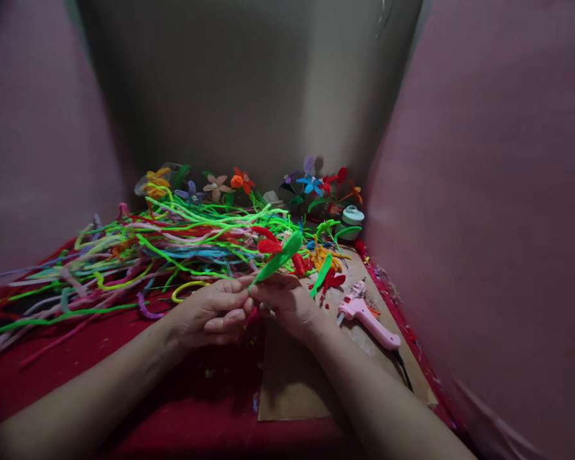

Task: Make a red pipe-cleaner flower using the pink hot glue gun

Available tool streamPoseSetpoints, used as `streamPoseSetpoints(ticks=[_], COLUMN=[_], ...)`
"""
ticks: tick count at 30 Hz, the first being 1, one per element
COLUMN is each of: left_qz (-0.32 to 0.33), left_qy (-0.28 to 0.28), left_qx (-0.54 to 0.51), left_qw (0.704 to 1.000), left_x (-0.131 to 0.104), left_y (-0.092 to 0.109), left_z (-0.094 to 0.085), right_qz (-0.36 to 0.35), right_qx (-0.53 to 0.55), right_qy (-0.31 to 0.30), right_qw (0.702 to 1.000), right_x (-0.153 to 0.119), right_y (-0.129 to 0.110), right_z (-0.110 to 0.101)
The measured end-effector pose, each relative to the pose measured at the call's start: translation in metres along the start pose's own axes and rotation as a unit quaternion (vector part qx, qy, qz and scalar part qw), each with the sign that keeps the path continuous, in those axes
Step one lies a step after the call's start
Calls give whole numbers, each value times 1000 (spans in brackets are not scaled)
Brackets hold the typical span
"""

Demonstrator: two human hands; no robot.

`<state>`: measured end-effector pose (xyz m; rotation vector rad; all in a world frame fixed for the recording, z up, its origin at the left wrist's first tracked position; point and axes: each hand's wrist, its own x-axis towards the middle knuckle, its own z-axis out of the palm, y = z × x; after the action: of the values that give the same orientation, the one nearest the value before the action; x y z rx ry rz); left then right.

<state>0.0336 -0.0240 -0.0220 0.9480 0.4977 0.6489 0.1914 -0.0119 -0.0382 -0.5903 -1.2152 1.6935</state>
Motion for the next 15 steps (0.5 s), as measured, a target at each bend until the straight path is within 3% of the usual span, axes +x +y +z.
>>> streamPoseSetpoints(ticks=[2,4,5,7,8,9,11,15], left_qz=[11,76,126,224,257,279,296,291], left_qy=[19,106,161,243,259,261,248,262], left_qx=[68,229,330,507,565,602,627,626], left_qw=[997,965,922,796,740,701,676,675], left_x=[0,1,2,3,4,4,5,6], left_y=[0,-2,-4,-9,-12,-14,-17,-15], left_z=[1,2,3,3,2,1,-2,-4], right_qz=[-23,-56,-65,-78,-88,-97,-110,-110], right_qx=[5,0,-8,-29,-43,-58,-89,-140], right_qy=[22,66,86,108,109,105,96,74], right_qw=[999,996,994,991,989,988,985,981], right_x=[1,1,1,1,1,1,1,-2], right_y=[1,1,1,1,1,0,-1,-8], right_z=[2,6,8,10,10,10,10,13])
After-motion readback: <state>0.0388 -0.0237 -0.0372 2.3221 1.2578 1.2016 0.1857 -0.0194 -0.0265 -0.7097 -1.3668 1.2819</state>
